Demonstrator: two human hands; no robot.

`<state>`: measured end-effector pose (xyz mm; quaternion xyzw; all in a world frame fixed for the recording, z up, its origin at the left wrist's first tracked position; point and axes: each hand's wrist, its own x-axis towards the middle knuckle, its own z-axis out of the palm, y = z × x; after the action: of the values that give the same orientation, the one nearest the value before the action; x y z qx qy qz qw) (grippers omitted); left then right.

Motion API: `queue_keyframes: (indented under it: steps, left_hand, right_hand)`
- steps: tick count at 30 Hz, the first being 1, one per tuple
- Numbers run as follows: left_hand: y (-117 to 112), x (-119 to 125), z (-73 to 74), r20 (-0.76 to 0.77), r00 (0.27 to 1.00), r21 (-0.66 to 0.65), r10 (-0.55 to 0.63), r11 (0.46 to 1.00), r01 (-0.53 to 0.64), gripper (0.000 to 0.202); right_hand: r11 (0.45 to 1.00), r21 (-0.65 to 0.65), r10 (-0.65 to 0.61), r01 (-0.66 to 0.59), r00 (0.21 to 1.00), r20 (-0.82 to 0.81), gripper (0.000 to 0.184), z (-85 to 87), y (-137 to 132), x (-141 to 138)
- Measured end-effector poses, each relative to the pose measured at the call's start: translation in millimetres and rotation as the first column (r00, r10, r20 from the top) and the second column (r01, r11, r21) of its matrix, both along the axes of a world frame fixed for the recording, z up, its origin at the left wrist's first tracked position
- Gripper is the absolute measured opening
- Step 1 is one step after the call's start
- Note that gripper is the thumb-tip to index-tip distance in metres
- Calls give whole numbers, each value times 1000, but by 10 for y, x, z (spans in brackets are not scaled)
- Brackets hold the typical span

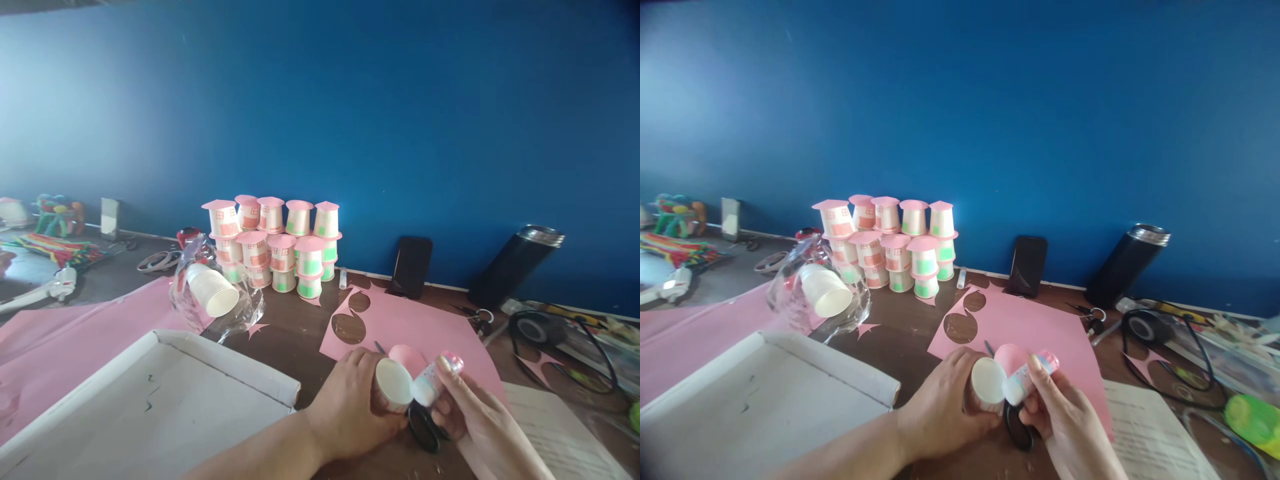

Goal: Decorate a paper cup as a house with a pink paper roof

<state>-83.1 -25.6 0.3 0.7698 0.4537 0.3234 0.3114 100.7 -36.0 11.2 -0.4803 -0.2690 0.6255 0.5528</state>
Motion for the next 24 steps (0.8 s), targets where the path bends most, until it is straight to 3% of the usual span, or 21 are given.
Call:
queue_keyframes:
  steps: [7,17,21,24]
  left_hand:
    - [-13,-6,-9,-2,1000,-4,4,1000,-4,54]
    - [-18,-2,14,10,1000,-4,-11,1000,11,58]
    - [-15,-17,18,0,1000,1,-25,1000,25,56]
    - [-11,-23,9,-6,999,5,-32,999,32,58]
  right_hand:
    - [1000,16,5,-8,990,142,38,16,21,15]
    - [991,124,-67,55,993,98,34,-1,31,57]
    - [978,209,-82,26,961,263,30,-37,3,103]
    - [955,288,-196,74,885,422,31,-36,-26,130]
